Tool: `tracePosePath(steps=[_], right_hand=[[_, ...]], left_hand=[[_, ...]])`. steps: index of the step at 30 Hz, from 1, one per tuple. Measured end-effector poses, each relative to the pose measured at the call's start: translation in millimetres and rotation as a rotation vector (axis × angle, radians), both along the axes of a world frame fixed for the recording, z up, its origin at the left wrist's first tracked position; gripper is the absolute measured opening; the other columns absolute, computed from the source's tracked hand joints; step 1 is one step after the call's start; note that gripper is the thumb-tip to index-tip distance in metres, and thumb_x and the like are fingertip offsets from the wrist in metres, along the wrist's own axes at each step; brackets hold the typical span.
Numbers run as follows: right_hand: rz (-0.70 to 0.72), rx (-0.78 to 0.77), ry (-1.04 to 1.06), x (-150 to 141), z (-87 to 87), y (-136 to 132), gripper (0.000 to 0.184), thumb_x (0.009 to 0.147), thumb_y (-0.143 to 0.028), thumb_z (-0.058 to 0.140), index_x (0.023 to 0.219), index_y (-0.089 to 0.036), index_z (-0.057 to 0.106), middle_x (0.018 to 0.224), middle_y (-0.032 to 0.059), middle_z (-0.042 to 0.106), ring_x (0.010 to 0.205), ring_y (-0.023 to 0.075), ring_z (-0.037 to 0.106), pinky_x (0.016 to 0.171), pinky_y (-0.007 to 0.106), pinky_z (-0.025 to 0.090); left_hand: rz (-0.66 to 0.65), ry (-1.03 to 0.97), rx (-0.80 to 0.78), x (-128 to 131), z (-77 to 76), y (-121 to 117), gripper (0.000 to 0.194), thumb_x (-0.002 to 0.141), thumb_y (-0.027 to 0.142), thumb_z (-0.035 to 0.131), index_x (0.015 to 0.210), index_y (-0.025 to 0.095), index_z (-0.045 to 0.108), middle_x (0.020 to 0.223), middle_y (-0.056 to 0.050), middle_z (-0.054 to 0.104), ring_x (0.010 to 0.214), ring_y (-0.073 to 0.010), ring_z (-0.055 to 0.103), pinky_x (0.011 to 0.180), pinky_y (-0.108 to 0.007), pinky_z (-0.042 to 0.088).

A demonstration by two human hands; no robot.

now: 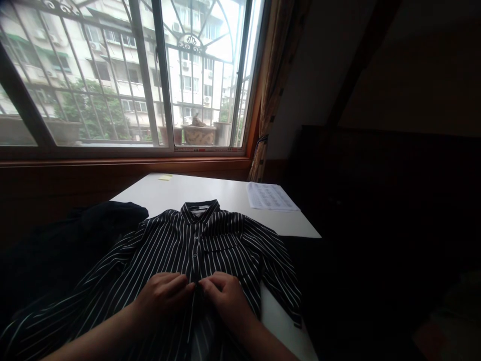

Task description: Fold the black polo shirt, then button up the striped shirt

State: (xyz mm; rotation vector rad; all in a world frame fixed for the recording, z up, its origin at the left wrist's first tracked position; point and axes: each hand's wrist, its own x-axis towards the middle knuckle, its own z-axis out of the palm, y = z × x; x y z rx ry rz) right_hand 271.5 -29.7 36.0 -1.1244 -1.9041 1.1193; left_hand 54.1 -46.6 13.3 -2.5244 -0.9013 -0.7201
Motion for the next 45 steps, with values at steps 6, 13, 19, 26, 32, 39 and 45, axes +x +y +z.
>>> tracePosePath(steps=[6,13,19,26,32,39,45], right_hand=[[0.006,-0.026,0.019,-0.8,4.1,-0.8,0.021,0.088,-0.032,0.063,0.091,-0.021,0.08,0.087,0.0039,0.074,0.087,0.0211,0.068,0.081,0.031,0.049],[-0.012,-0.025,0.008,-1.1,-0.2,0.5,0.016,0.085,-0.033,0.067,0.088,-0.022,0.08,0.085,0.0028,0.074,0.086,0.0207,0.068,0.081,0.03,0.049],[-0.031,-0.001,0.019,-1.6,-1.4,0.3,0.012,0.083,-0.029,0.07,0.086,-0.023,0.08,0.083,0.0021,0.073,0.083,0.0195,0.068,0.078,0.029,0.05],[-0.04,0.003,0.018,-1.0,-0.7,-0.3,0.011,0.082,-0.028,0.072,0.087,-0.023,0.081,0.083,0.0021,0.073,0.083,0.019,0.069,0.078,0.028,0.05],[-0.047,-0.005,0.024,-1.2,-6.3,0.7,0.011,0.082,-0.027,0.072,0.088,-0.023,0.081,0.083,0.0027,0.073,0.082,0.0191,0.069,0.076,0.028,0.05],[-0.034,-0.022,0.008,-0.7,-4.2,0.8,0.013,0.082,-0.029,0.073,0.09,-0.024,0.081,0.083,0.0027,0.073,0.082,0.0188,0.068,0.076,0.027,0.049],[-0.035,-0.012,-0.015,-0.4,-2.1,0.1,0.014,0.082,-0.032,0.073,0.09,-0.024,0.082,0.081,0.0026,0.072,0.08,0.0186,0.067,0.076,0.027,0.048]], left_hand=[[-0.004,-0.003,-0.002,0.4,-5.2,2.0,0.018,0.102,0.022,0.041,0.093,0.018,0.056,0.073,0.001,0.055,0.056,-0.0126,0.047,0.048,-0.026,0.033],[-0.015,-0.047,-0.039,-0.8,-11.1,4.0,0.018,0.102,0.026,0.043,0.094,0.019,0.058,0.075,0.0,0.055,0.058,-0.0126,0.049,0.05,-0.025,0.035],[-0.013,-0.068,-0.103,-1.7,-13.1,3.2,0.016,0.102,0.025,0.044,0.094,0.019,0.057,0.078,0.0,0.058,0.061,-0.0123,0.052,0.052,-0.025,0.037],[0.016,-0.094,-0.151,-1.0,-11.8,3.6,0.013,0.101,0.021,0.046,0.109,0.02,0.057,0.085,-0.001,0.063,0.068,-0.0143,0.06,0.057,-0.027,0.042],[-0.008,-0.112,-0.119,0.8,-6.6,4.1,0.018,0.102,0.021,0.045,0.115,0.019,0.056,0.085,-0.001,0.064,0.066,-0.0139,0.06,0.055,-0.026,0.043],[-0.004,-0.098,-0.109,-1.4,-13.0,6.7,0.012,0.101,0.023,0.047,0.105,0.019,0.058,0.082,0.0,0.061,0.064,-0.0123,0.057,0.054,-0.024,0.042],[-0.017,-0.082,-0.101,-1.6,-14.1,6.5,0.015,0.102,0.025,0.043,0.098,0.019,0.057,0.082,0.0,0.06,0.064,-0.0135,0.055,0.054,-0.026,0.04]])
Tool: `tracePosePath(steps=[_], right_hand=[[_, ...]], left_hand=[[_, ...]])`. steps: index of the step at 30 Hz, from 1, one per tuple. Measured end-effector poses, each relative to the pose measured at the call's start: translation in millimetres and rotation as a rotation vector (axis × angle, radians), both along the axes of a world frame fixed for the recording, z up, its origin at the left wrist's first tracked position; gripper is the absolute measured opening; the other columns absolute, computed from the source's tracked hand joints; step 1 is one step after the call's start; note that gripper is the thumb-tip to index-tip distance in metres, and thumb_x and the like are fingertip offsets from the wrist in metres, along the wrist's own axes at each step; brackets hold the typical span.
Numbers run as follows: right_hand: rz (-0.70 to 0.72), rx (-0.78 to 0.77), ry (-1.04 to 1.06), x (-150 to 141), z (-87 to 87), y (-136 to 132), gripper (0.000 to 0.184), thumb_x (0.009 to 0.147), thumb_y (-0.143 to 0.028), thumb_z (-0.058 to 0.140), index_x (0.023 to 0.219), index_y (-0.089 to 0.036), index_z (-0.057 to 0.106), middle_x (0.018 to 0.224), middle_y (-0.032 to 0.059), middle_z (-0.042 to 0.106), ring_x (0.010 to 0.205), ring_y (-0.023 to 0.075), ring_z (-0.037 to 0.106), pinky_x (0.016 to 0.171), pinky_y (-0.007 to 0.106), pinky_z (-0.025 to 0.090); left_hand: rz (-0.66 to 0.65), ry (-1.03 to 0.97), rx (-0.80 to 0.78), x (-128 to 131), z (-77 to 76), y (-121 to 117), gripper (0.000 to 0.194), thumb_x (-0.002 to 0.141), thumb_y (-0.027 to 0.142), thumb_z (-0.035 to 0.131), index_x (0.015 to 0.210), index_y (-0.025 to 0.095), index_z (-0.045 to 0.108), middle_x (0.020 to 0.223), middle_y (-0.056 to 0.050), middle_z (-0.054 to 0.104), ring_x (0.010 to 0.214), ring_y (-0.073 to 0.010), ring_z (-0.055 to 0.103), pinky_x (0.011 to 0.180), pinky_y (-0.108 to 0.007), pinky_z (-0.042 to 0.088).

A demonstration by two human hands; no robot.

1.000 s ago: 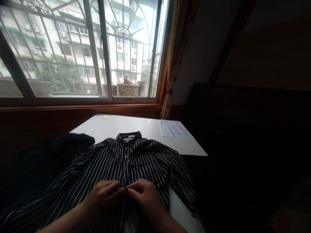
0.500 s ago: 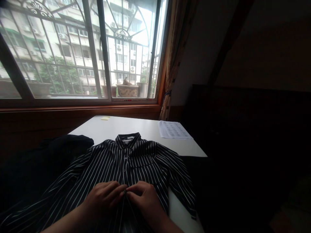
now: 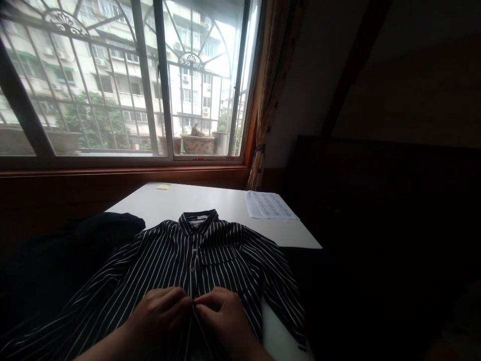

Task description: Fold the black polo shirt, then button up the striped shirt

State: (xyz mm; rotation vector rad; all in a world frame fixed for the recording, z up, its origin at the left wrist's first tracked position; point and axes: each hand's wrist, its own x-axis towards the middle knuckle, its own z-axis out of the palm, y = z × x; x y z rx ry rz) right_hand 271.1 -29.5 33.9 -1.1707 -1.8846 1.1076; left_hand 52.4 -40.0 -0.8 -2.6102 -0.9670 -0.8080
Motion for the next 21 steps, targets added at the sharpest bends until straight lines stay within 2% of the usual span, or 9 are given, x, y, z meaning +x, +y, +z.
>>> tracePosePath(steps=[10,21], right_hand=[[0.007,0.015,0.004,-0.2,-5.0,1.7,0.012,0.083,-0.03,0.073,0.089,-0.025,0.082,0.082,0.0022,0.071,0.08,0.0178,0.067,0.075,0.027,0.048],[0.002,-0.007,-0.013,0.1,-6.3,2.3,0.012,0.082,-0.029,0.072,0.09,-0.026,0.082,0.083,0.003,0.071,0.082,0.0189,0.068,0.076,0.027,0.048]], left_hand=[[-0.023,-0.026,0.05,0.4,0.7,3.0,0.02,0.104,0.026,0.04,0.094,0.019,0.056,0.078,0.0,0.058,0.059,-0.0138,0.05,0.049,-0.028,0.03],[-0.036,-0.025,0.039,-1.8,-5.5,4.0,0.026,0.106,0.027,0.035,0.092,0.019,0.056,0.078,0.0,0.058,0.06,-0.013,0.051,0.05,-0.027,0.033]])
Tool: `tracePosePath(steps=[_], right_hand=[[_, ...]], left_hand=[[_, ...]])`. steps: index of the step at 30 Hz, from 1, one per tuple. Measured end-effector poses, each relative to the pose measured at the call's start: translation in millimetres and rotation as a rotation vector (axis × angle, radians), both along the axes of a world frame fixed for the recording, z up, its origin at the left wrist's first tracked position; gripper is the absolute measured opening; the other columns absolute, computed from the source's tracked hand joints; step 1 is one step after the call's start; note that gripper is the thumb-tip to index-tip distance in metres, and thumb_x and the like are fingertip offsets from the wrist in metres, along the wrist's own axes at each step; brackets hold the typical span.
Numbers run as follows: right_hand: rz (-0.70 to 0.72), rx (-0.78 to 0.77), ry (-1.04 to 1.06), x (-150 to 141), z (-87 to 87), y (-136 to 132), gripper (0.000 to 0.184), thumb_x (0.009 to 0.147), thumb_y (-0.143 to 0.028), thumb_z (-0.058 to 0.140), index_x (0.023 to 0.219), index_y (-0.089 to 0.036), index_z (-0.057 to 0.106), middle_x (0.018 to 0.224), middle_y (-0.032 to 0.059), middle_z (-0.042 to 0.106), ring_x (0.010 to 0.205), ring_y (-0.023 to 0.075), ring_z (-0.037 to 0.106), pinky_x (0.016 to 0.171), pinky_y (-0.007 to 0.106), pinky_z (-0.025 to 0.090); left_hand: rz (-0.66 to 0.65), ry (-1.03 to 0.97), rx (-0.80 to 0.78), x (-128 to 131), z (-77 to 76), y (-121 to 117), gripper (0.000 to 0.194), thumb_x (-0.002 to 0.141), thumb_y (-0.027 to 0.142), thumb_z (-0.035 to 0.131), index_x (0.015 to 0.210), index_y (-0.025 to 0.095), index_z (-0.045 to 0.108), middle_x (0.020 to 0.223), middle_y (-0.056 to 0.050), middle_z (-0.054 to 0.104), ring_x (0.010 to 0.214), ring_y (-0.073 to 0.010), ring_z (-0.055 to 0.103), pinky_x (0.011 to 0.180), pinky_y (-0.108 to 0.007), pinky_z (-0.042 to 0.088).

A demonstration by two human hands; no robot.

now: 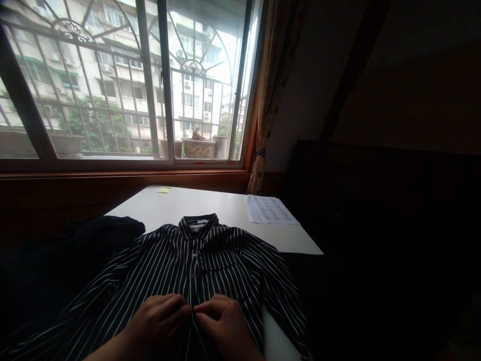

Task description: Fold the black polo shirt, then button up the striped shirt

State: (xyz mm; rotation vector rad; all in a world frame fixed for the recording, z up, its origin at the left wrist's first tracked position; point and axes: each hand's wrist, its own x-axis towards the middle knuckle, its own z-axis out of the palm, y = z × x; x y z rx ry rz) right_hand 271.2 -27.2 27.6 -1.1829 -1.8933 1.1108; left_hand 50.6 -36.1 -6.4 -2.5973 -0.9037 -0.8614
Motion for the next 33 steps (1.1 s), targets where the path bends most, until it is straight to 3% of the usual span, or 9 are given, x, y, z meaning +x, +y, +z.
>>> tracePosePath(steps=[10,27,33], right_hand=[[-0.011,0.021,-0.039,-1.4,3.2,0.0,0.015,0.081,-0.029,0.071,0.089,-0.023,0.082,0.08,0.0044,0.07,0.078,0.0187,0.067,0.073,0.027,0.048],[-0.013,0.035,-0.031,-0.5,2.3,-1.7,0.014,0.082,-0.03,0.072,0.089,-0.024,0.082,0.08,0.0036,0.07,0.077,0.0182,0.067,0.073,0.027,0.048],[-0.015,0.041,-0.046,-0.3,2.1,-1.7,0.014,0.082,-0.028,0.071,0.09,-0.024,0.082,0.08,0.0034,0.07,0.079,0.018,0.067,0.073,0.027,0.047]], left_hand=[[0.024,-0.033,-0.004,2.0,3.2,1.2,0.018,0.104,0.025,0.042,0.106,0.019,0.059,0.08,0.001,0.059,0.062,-0.0096,0.055,0.053,-0.021,0.04],[0.021,-0.018,0.011,2.6,6.0,1.5,0.025,0.105,0.026,0.038,0.088,0.019,0.056,0.075,0.001,0.056,0.058,-0.0104,0.051,0.051,-0.023,0.037],[0.021,-0.008,0.056,2.0,8.9,0.5,0.022,0.105,0.026,0.039,0.095,0.019,0.058,0.075,0.001,0.057,0.058,-0.0111,0.051,0.049,-0.023,0.033]])
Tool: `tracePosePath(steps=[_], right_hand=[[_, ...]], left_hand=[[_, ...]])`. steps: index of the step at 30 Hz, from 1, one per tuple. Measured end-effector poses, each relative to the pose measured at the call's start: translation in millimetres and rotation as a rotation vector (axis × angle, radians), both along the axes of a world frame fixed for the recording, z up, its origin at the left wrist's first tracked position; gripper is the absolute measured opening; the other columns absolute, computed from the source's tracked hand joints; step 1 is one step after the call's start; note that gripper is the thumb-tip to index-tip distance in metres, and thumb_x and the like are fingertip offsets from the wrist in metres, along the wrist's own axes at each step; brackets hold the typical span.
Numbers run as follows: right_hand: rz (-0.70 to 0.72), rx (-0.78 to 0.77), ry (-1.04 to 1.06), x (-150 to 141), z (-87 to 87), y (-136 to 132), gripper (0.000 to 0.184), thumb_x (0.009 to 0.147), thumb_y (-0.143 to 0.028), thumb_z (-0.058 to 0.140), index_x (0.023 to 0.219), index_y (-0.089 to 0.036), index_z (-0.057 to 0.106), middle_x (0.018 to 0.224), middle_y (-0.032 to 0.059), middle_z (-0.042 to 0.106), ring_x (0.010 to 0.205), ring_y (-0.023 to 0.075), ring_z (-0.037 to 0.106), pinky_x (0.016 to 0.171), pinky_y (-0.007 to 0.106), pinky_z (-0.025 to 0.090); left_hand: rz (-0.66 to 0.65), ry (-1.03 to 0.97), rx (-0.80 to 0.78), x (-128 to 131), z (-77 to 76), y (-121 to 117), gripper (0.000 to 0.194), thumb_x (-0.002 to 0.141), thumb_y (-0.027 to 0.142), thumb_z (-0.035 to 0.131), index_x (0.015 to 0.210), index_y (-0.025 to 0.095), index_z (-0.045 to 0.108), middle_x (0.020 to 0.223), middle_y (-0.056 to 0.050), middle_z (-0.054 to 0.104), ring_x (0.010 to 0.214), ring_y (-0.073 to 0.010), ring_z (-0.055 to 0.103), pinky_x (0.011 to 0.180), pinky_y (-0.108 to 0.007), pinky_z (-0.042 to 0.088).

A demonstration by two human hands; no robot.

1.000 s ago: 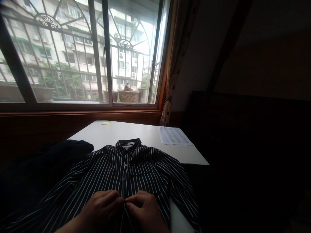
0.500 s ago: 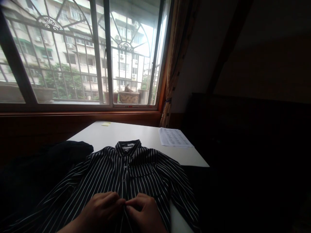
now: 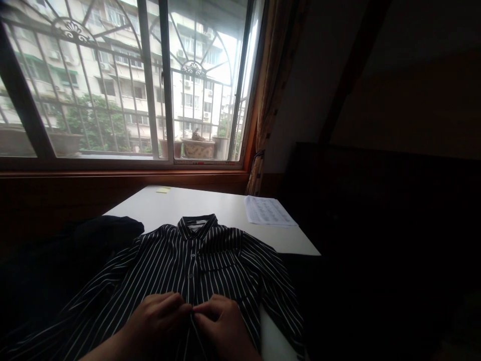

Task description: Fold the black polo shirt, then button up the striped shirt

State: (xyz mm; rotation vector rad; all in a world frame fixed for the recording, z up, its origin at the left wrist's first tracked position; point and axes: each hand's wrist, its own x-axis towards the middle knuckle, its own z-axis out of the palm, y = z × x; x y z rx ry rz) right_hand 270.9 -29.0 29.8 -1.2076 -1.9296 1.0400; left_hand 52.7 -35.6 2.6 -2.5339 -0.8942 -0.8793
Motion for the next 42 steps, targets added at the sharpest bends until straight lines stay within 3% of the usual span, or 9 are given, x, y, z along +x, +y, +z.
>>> tracePosePath(steps=[14,24,34,42], right_hand=[[0.004,0.006,0.035,0.6,2.0,-2.7,0.015,0.083,-0.031,0.071,0.092,-0.025,0.082,0.08,0.0023,0.07,0.077,0.0173,0.066,0.072,0.026,0.048],[0.016,-0.008,0.053,1.2,3.6,-1.7,0.016,0.083,-0.031,0.071,0.094,-0.026,0.081,0.081,0.0027,0.071,0.079,0.0177,0.068,0.073,0.027,0.048],[0.024,-0.014,0.051,1.3,5.1,-2.9,0.018,0.084,-0.035,0.07,0.094,-0.025,0.081,0.083,0.0033,0.072,0.08,0.0186,0.067,0.075,0.029,0.049],[0.025,-0.018,0.065,1.8,6.7,-3.2,0.017,0.083,-0.032,0.071,0.096,-0.024,0.081,0.083,0.0031,0.072,0.079,0.0183,0.067,0.075,0.029,0.049]], left_hand=[[-0.006,0.011,-0.034,-2.0,2.1,-2.9,0.015,0.102,0.021,0.045,0.096,0.018,0.059,0.078,0.001,0.057,0.06,-0.0103,0.052,0.05,-0.023,0.035],[0.004,0.035,-0.01,-4.7,-6.5,0.2,0.015,0.102,0.021,0.046,0.096,0.018,0.059,0.076,0.001,0.055,0.059,-0.0103,0.048,0.05,-0.023,0.031],[-0.008,0.038,-0.053,-3.7,6.5,-6.0,0.016,0.102,0.022,0.045,0.097,0.018,0.059,0.079,0.001,0.056,0.061,-0.0103,0.051,0.051,-0.023,0.034],[0.005,0.052,-0.075,-2.8,8.5,-7.4,0.018,0.102,0.022,0.044,0.091,0.018,0.058,0.077,0.001,0.055,0.061,-0.0113,0.049,0.052,-0.025,0.033]])
